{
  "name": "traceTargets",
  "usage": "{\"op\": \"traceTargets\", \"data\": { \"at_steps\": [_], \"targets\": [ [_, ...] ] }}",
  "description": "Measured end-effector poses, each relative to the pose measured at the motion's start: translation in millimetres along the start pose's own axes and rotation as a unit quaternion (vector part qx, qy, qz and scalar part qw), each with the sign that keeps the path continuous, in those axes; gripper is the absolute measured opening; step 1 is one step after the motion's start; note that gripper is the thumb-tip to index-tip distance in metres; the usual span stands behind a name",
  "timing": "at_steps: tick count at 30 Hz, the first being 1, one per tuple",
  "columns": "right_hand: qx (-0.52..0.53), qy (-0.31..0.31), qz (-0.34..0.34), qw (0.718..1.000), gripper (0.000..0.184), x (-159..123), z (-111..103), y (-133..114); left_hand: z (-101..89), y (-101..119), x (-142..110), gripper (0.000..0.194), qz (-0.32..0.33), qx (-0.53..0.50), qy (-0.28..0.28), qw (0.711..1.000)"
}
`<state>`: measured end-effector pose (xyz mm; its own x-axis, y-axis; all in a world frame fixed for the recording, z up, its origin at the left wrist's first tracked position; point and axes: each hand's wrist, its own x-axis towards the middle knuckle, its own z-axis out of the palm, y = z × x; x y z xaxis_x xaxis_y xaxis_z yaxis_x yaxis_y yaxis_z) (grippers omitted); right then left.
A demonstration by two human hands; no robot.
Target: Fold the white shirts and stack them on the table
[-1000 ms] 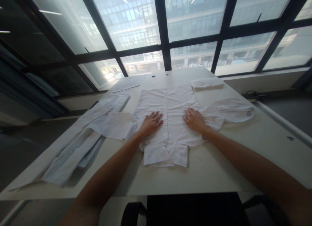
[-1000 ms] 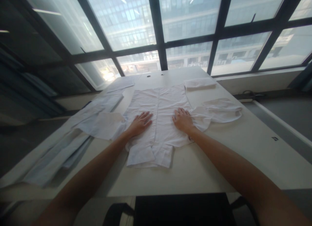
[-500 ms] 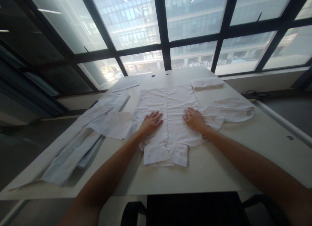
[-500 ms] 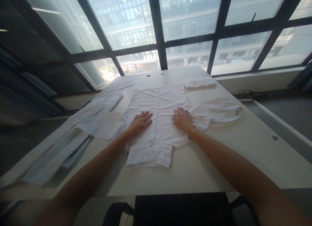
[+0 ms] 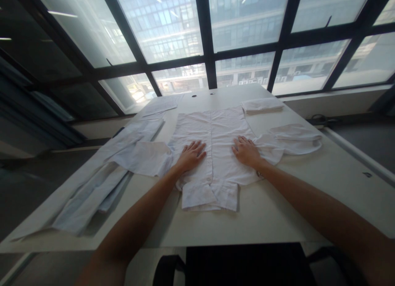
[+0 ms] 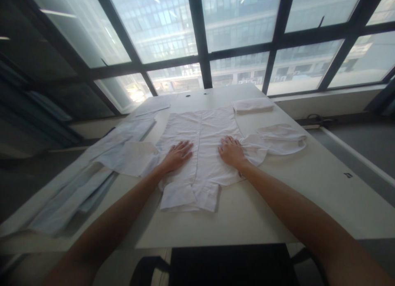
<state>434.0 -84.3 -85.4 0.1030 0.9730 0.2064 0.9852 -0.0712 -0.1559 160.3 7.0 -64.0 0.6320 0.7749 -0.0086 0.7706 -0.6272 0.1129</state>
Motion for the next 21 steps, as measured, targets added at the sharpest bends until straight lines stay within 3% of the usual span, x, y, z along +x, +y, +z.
{"op": "traceTargets", "data": {
  "at_steps": [21],
  "targets": [
    [-0.005, -0.003, 0.002, 1.000, 0.055, -0.3, -0.3, -0.6, -0.3, 0.1, -0.3, 0.063, -0.001, 0.001, 0.001, 1.000]
  ]
}}
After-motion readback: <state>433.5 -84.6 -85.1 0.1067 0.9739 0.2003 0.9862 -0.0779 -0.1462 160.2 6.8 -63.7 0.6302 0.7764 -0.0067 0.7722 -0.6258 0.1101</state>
